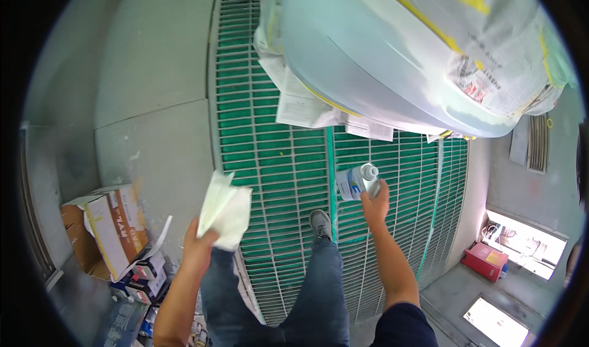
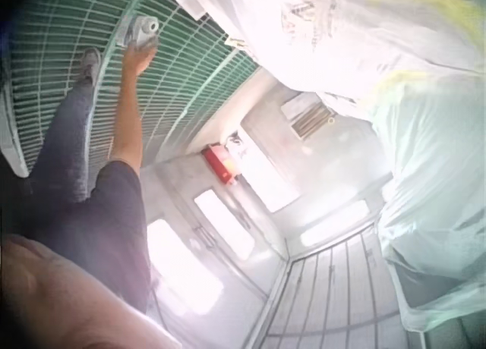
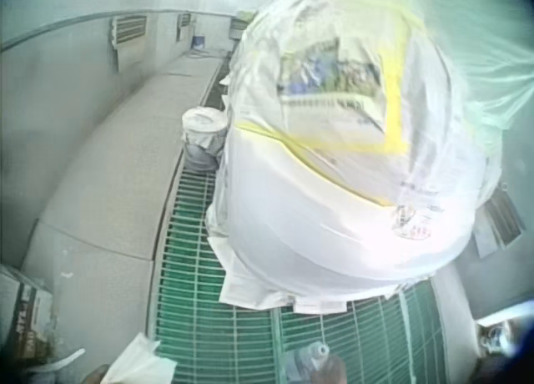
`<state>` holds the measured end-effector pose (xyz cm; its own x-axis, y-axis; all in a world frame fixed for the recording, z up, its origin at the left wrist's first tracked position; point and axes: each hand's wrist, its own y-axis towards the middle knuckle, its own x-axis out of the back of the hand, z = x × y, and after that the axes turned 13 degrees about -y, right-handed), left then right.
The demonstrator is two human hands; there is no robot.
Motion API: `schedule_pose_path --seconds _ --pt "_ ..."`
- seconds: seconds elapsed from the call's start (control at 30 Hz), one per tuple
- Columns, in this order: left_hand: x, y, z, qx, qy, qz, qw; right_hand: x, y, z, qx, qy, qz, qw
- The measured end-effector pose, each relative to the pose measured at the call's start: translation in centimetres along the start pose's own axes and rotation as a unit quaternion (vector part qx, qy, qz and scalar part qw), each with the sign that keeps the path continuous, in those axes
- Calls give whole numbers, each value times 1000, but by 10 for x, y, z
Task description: The person wipes the hood and front fender of a white car with a white cloth, repeatedly applying liquid from a small bottle to the cloth. The car is masked with newspaper and yellow tape. The person works methodically across the hood and fender surfaces.
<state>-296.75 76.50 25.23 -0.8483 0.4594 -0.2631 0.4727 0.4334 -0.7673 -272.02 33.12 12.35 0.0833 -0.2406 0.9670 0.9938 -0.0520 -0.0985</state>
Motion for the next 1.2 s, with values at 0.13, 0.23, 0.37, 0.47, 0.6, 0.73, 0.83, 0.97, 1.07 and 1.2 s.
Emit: schedule_pose_path --seconds 0.13,0.23,0.37,0.47,0.6,0.73,0.83,0.97,1.07,1.2 --pt "-11 53 -64 11 31 112 993 80 -35 104 163 22 -34 986" --pt "-34 96 -94 31 41 141 989 92 -38 167 271 31 -40 961" --pt "-54 165 -107 71 105 192 973 85 -22 241 382 28 14 924" --pt "-68 221 -92 74 83 267 957 61 3 277 440 -1 43 897" --pt "-96 259 -70 97 115 331 932 21 30 294 471 -50 61 878" --pt "-108 295 -49 203 48 432 877 -1 40 300 452 -80 108 882" --pt "-107 312 -31 276 -37 438 855 -5 47 318 434 -115 158 880" --pt "-99 328 -21 341 -113 451 817 -5 51 340 395 -158 229 875" --pt "-89 336 -26 381 -125 449 799 -2 52 355 373 -165 269 873" --pt "-77 339 -33 396 -120 431 802 -4 44 373 348 -194 300 867"
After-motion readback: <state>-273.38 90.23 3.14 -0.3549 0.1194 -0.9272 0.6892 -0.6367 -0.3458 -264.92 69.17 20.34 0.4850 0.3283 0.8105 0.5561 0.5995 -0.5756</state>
